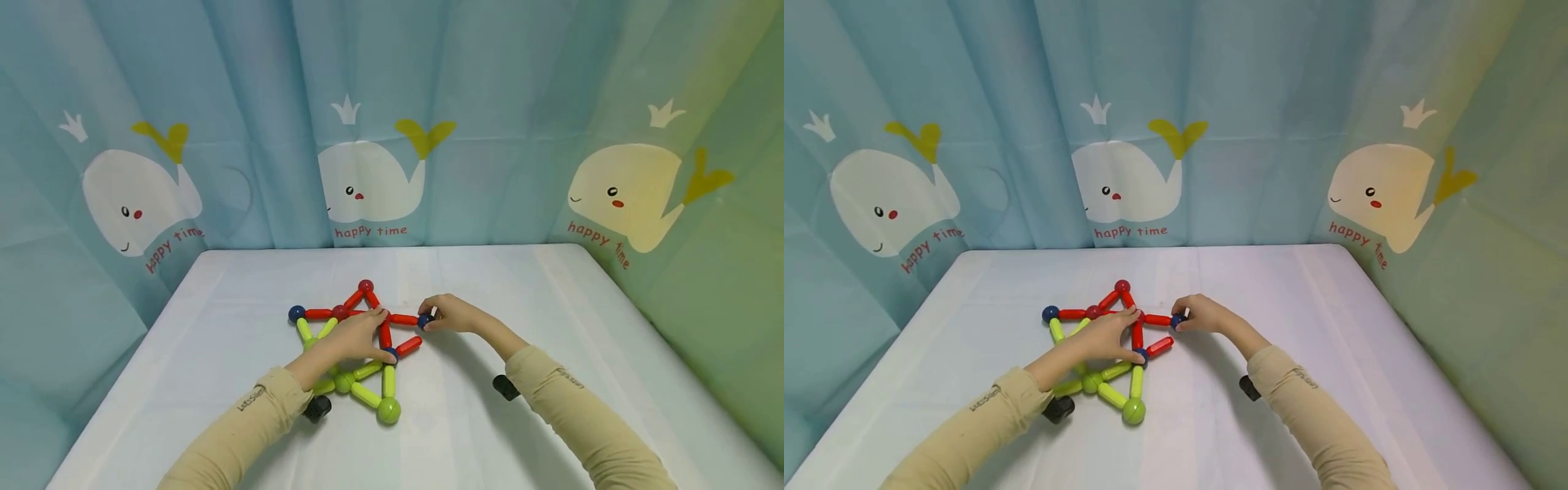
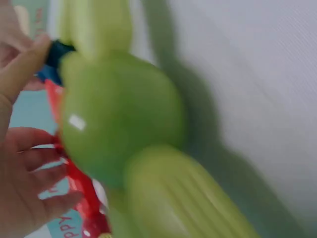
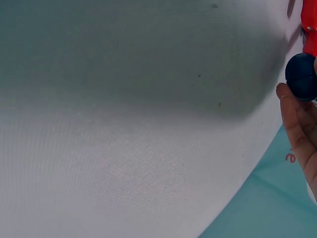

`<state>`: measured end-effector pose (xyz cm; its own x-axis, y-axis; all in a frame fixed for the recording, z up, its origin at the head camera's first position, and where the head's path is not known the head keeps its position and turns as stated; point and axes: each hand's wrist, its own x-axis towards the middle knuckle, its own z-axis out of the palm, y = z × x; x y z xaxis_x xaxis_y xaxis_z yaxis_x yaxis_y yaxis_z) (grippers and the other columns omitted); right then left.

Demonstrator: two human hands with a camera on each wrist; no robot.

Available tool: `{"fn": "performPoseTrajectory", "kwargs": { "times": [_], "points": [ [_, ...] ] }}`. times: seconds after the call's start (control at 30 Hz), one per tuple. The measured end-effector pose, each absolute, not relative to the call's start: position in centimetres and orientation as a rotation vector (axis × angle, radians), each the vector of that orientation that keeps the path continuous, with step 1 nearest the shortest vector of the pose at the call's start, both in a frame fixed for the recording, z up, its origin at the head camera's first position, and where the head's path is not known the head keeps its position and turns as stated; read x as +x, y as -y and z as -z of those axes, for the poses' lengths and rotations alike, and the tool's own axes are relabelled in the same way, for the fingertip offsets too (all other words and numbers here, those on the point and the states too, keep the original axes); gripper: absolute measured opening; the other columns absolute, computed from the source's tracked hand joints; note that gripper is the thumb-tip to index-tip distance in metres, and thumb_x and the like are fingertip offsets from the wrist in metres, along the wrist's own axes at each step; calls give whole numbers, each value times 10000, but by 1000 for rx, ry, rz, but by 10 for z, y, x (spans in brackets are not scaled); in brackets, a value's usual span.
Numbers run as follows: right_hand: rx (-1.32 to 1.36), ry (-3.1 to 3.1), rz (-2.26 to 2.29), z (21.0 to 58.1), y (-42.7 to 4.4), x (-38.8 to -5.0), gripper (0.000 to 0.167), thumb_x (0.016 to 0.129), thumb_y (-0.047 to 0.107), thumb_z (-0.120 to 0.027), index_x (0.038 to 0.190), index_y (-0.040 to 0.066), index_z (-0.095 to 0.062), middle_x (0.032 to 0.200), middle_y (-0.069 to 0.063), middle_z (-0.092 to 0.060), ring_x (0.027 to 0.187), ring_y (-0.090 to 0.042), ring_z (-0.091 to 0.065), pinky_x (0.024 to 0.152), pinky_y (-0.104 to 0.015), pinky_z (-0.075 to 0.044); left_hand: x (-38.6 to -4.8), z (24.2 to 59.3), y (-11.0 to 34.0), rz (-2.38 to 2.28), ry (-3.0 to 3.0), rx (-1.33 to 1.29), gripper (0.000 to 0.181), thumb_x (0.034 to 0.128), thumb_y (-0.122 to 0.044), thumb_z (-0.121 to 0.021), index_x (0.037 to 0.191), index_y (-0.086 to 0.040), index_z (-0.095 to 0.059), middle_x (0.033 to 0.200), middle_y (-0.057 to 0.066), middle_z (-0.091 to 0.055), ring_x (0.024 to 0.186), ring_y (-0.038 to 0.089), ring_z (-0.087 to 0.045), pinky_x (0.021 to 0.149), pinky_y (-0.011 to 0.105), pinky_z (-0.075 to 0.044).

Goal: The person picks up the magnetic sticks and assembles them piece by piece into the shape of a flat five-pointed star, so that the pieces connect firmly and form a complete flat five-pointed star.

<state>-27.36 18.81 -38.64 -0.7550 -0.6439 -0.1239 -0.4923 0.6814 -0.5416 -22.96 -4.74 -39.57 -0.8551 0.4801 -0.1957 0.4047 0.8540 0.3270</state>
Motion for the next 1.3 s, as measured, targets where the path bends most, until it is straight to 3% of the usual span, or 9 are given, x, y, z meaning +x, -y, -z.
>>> {"fn": "performPoseTrajectory", "kwargs": {
  "times": [0.13,0.27,0.33,0.53,0.77,0.93,1.1,1.3],
  "points": [
    [-903,-2583,715,387,-191,-275,252,865,98,-666,1084,-24,-642,1030,-127,-677,805,-141,-632,712,-232,-519,-223,396,34,-421,-2845,712,751,779,-513,-708,1372,-107,-492,1450,144,-412,1310,306,-418,1019,475,-417],
    [-934,-2554,733,387,-192,-277,262,875,93,-651,1103,-34,-638,1066,-151,-672,824,-148,-643,725,-235,-527,-212,402,16,-381,-3015,798,458,793,-460,-718,1103,-124,-697,1126,73,-572,1037,223,-485,824,374,-444],
    [-935,-2544,738,387,-193,-278,266,878,92,-647,1110,-36,-636,1077,-155,-670,831,-151,-647,737,-243,-530,-208,404,7,-309,-3069,796,372,792,-455,-719,987,-138,-732,1020,39,-580,950,193,-467,765,353,-417],
    [-934,-2514,755,389,-193,-278,275,886,118,-644,1114,-35,-633,1054,-146,-679,832,-149,-660,734,-241,-529,-206,406,-1,-235,-3118,743,229,811,-361,-724,760,-139,-703,896,18,-622,881,193,-491,748,375,-430],
    [-961,-2485,775,386,-194,-277,278,894,156,-640,1091,-40,-641,1005,-130,-690,796,-134,-647,694,-207,-520,-211,408,1,-372,-3138,716,213,807,-315,-729,712,-130,-688,686,-24,-597,789,185,-501,684,351,-402],
    [-962,-2451,796,386,-193,-274,259,904,153,-625,1071,-43,-643,973,-119,-692,800,-122,-639,698,-195,-512,-214,410,1,-457,-3132,714,191,804,-302,-737,721,-133,-702,637,-40,-588,772,175,-502,660,321,-365],
    [-964,-2445,781,388,-190,-270,254,911,156,-616,1069,-40,-643,964,-102,-694,814,-112,-635,706,-184,-505,-214,411,5,-520,-3091,735,161,803,-277,-740,747,-126,-721,647,-36,-611,751,162,-490,649,300,-350],
    [-991,-2484,715,391,-190,-269,245,917,151,-607,1077,-32,-640,971,-105,-688,836,-147,-633,720,-222,-515,-212,407,18,-596,-2956,877,215,845,-258,-702,977,-92,-735,830,2,-671,810,150,-504,675,254,-426]
  ]
}}
